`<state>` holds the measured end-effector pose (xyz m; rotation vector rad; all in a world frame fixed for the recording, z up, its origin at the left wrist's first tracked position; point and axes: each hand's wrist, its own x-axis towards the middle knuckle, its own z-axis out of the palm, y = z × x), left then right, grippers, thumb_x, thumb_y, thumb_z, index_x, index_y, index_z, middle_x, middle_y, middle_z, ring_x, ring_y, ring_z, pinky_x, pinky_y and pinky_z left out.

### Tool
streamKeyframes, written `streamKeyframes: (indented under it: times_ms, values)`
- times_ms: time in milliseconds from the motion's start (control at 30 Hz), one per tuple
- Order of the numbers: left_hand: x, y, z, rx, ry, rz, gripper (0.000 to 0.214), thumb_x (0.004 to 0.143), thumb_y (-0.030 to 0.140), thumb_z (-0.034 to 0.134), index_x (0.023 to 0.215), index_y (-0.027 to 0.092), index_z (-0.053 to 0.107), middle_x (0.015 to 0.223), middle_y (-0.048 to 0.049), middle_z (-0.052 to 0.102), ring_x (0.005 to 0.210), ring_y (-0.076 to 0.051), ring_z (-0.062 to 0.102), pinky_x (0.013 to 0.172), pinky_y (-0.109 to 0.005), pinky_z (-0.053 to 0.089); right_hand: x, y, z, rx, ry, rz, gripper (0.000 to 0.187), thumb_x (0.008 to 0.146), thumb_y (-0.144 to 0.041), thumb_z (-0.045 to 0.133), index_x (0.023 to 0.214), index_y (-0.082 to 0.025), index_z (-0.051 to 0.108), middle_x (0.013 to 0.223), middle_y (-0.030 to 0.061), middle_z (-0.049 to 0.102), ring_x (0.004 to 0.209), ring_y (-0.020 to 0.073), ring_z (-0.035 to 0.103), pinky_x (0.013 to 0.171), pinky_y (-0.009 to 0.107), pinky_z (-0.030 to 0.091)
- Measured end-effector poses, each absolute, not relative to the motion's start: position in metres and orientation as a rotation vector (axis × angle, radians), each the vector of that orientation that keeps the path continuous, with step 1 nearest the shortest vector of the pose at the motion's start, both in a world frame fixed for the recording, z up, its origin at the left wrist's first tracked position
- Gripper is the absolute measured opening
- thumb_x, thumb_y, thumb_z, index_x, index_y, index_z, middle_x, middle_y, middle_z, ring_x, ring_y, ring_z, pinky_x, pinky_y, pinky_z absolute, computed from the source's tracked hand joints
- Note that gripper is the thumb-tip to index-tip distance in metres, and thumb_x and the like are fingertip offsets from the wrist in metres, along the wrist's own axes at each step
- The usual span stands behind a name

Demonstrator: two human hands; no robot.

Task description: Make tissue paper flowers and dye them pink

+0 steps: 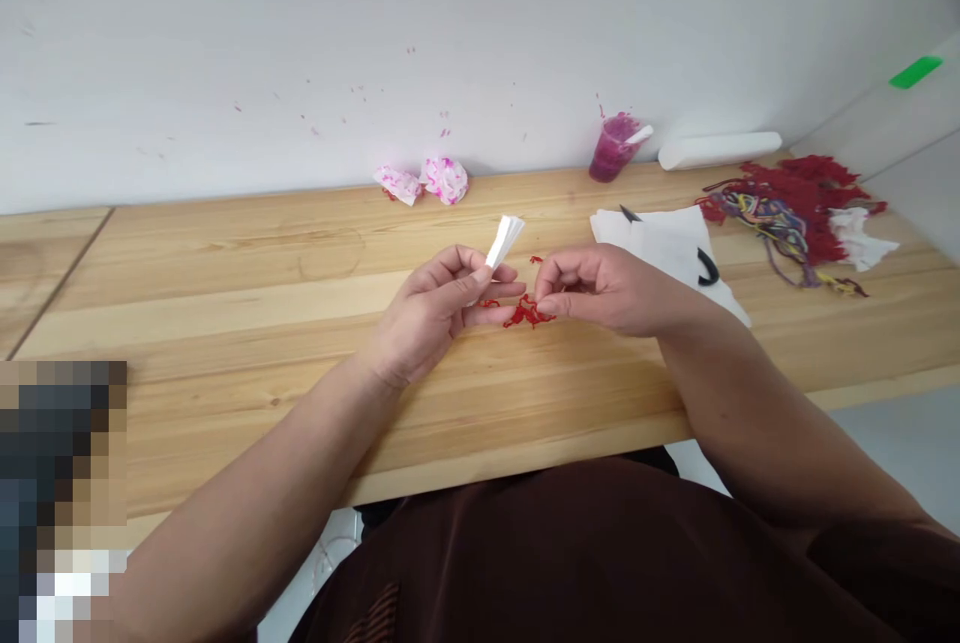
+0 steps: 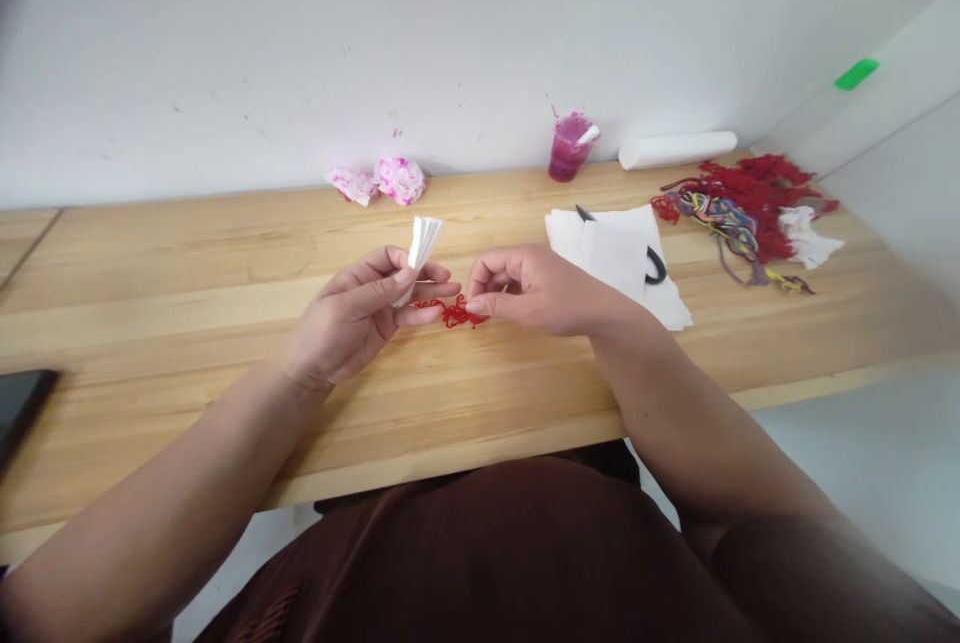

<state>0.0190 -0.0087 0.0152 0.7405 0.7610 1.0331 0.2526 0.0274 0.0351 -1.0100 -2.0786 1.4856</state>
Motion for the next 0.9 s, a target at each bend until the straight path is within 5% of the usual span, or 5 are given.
streamKeyframes:
  times_ms: [233,467,733,900]
  values:
    - [0.023,-0.012,0.011,0.787,0.753,0.978,0.018,0.086,0.020,0.077,0.089,0.014,0.060,0.105,-0.0085,0.074,0.086,-0.020,0.078,0.076,-0.029,0.065,0.239,0.022,0.029,-0.948,-1.930,1.632,0.015,0.087,-0.033,0.074,0.083,-0.019,0.071,0.076,0.0012,0.069,0.070,0.0136,0.062,0.067,0.028,0.050]
    - [0.021,-0.008,0.011,0.814,0.780,0.974,0.021,0.083,0.022,0.078,0.088,0.016,0.058,0.086,-0.0045,0.073,0.061,-0.013,0.069,0.057,-0.025,0.060,0.239,0.022,0.030,-1.033,-1.864,1.583,0.020,0.085,-0.038,0.077,0.082,-0.019,0.070,0.075,0.0006,0.066,0.068,0.0135,0.057,0.064,0.029,0.047]
    - [0.017,-0.004,0.014,0.804,0.811,0.996,0.017,0.085,0.021,0.074,0.087,0.017,0.058,0.073,-0.0026,0.070,0.056,-0.012,0.064,0.052,-0.021,0.055,0.242,0.025,0.027,-1.081,-1.783,1.530,0.026,0.085,-0.042,0.080,0.082,-0.020,0.066,0.070,0.0000,0.065,0.063,0.0119,0.057,0.057,0.026,0.044]
    - [0.016,-0.005,0.012,0.803,0.786,0.918,0.018,0.085,0.021,0.075,0.088,0.016,0.058,0.076,-0.0042,0.072,0.059,-0.014,0.069,0.056,-0.024,0.060,0.241,0.026,0.027,-0.986,-1.394,1.712,0.031,0.082,-0.043,0.084,0.084,-0.020,0.062,0.092,0.0034,0.075,0.069,0.0124,0.066,0.052,0.022,0.046]
